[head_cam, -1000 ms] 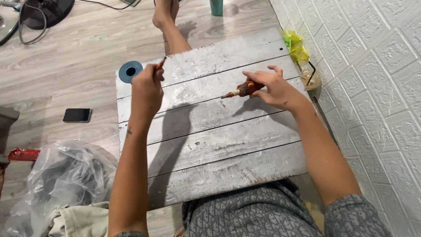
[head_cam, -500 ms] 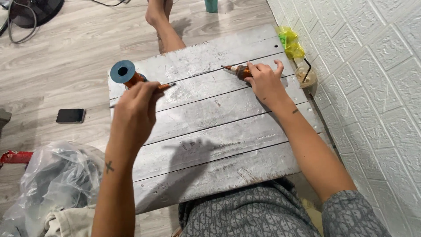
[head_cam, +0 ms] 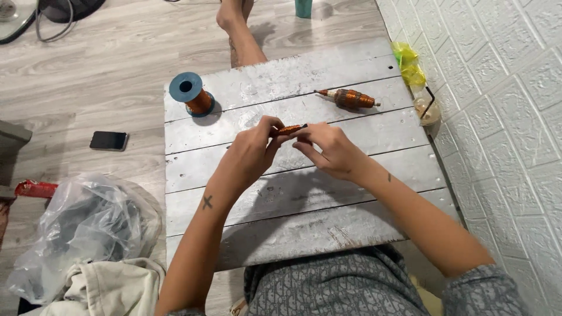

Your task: Winding copper wire onto a small electric motor rotor by hand on a low wooden surface.

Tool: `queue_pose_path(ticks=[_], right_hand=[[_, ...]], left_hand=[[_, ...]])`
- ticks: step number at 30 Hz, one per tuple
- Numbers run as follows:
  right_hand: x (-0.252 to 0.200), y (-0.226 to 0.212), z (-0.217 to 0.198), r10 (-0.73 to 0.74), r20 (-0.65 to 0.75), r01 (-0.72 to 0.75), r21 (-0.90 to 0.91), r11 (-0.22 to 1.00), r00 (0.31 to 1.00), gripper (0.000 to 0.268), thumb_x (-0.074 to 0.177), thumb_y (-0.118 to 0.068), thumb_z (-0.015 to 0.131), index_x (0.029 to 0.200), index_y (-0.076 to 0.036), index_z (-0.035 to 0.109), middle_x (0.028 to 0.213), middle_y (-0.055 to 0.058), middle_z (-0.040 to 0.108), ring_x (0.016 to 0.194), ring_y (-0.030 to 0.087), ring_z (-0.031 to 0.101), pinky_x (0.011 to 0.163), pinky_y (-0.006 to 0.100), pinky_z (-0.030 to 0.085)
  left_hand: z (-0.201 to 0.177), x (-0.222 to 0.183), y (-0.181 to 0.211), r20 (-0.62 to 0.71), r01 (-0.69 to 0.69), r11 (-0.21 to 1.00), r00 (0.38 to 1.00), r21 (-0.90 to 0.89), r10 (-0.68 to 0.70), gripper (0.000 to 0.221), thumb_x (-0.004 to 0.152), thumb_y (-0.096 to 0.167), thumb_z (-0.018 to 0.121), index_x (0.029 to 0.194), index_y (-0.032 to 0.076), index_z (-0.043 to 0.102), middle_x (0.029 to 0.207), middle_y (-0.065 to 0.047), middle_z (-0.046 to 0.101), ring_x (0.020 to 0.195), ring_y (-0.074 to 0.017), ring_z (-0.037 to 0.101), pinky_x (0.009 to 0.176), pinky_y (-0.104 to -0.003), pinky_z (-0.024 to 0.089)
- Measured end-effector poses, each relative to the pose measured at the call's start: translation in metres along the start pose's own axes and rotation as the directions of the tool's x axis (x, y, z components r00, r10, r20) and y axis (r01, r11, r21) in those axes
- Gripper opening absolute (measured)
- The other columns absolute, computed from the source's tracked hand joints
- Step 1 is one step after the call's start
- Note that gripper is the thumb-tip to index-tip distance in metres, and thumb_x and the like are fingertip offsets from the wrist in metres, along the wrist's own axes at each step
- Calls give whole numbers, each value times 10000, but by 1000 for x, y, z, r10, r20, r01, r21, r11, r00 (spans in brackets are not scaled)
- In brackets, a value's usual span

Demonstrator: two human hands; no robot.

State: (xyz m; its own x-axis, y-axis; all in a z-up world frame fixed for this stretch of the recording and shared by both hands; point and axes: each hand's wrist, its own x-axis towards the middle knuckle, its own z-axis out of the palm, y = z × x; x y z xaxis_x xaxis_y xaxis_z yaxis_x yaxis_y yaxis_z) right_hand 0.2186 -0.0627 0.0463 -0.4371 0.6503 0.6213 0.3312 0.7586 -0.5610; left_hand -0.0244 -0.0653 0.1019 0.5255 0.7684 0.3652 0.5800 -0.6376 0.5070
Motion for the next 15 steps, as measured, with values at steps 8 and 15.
queue_pose_path(ticks=[8,15], right_hand=[[18,6,13,48,39,-50,67,997,998,205,1164,-84,615,1002,-27,725,668,130,656,582,331,682,630,385,587],[19,10,17,73,119,-84,91,992,990,199,1165,-77,586,1029,-18,719,613,139,581,520,320,594,582,392,541]], left_hand=[[8,-6,-23,15,105,914,994,-392,-108,208,1098,40,701,1263,80,582,974,-156,845,716,-277,812,719,-385,639],[23,-10,-46,-21,115,818,988,-564,-153,122,1096,-4,707,1210,26,674,953,-161,795,606,-187,745,628,-355,607]])
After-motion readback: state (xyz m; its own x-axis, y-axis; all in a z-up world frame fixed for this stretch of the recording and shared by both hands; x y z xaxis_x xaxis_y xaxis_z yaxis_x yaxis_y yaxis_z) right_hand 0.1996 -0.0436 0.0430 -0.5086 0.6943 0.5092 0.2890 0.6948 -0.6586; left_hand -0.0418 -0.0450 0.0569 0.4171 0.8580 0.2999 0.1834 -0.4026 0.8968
